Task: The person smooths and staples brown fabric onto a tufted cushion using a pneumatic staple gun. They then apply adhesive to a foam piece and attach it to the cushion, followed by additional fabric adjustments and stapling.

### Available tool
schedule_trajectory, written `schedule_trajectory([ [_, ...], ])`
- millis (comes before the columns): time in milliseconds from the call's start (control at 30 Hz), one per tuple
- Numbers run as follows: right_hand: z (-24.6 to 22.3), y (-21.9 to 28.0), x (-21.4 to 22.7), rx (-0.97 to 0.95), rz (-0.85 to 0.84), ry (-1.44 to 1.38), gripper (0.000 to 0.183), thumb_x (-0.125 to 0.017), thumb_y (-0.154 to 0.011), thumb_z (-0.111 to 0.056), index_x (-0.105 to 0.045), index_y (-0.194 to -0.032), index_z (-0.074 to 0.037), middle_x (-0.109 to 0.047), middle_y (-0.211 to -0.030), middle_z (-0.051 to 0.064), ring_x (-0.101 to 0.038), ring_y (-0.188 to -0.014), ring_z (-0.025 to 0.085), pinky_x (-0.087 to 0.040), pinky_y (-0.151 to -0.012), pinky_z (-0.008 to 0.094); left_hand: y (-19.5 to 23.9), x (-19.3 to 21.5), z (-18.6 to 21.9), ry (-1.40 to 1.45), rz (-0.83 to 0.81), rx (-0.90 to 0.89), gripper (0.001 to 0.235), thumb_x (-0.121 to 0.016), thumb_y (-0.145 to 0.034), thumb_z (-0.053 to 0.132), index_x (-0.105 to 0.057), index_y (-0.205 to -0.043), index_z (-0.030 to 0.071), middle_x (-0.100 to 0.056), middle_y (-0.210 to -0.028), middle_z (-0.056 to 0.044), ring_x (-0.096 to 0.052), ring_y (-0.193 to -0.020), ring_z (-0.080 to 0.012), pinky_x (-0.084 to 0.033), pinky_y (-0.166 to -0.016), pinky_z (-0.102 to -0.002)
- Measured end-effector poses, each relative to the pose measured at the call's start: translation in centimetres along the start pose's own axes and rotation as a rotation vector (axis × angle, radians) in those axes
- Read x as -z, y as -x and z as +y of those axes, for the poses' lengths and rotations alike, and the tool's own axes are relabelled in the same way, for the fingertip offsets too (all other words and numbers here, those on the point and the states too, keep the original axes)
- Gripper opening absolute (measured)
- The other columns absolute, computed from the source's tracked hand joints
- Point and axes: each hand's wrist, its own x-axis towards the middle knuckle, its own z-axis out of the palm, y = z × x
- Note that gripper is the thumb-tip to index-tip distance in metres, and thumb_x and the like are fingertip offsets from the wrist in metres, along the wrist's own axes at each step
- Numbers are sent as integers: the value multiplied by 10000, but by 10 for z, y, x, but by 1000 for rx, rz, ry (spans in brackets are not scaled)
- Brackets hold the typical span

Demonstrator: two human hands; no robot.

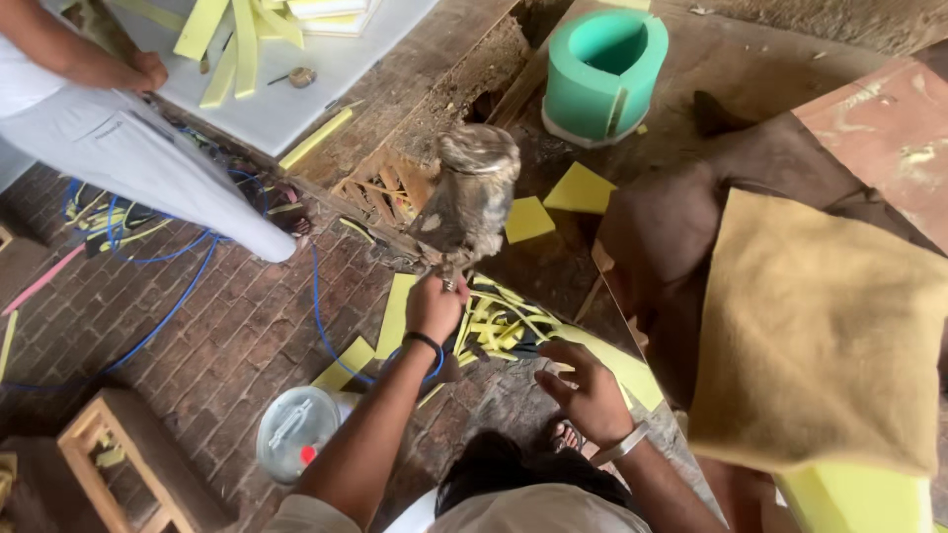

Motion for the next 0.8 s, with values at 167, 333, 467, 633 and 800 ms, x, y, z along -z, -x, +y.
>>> schedule_trajectory([
  [167,-14,-52,9,37,32,34,406,-761,-855,-191,-689,-1235,-66,-726,-1247,94,-719,-1144,225,-602,-929,358,-124,-3,-35,-100,51,117,160,-625,-815,201,-744,-890,125,-777,-826,-111,-737,-854,-329,-546,-752,-460],
  [333,-23,-104,-11,-122,215,148,394,-746,-864,-240,-699,-1229,-101,-755,-1229,62,-761,-1078,228,-619,-909,348,-266,-40,-90,-307,-20,84,213,-619,-912,246,-752,-1033,132,-730,-1016,-210,-680,-988,-429,-531,-826,-530],
  [467,-41,-130,-43,-419,354,71,425,-760,-841,-250,-690,-1241,-126,-756,-1219,49,-758,-1079,230,-611,-899,367,-354,-81,-129,-274,-135,67,227,-602,-885,205,-744,-1028,100,-723,-1079,-220,-657,-1046,-441,-517,-869,-545],
  [633,-44,-149,-84,-419,422,63,383,-745,-842,-254,-727,-1207,-140,-756,-1197,60,-748,-1108,211,-630,-900,348,-410,-109,-157,-324,-216,82,253,-638,-863,226,-742,-1028,64,-724,-1071,-251,-677,-1057,-445,-530,-904,-540],
  [800,-56,-134,-111,-483,493,21,385,-730,-865,-255,-715,-1232,-140,-758,-1195,62,-760,-1071,214,-622,-889,352,-423,-109,-164,-328,-225,41,305,-656,-906,285,-711,-1060,27,-714,-1092,-283,-669,-1049,-470,-528,-911,-553],
])
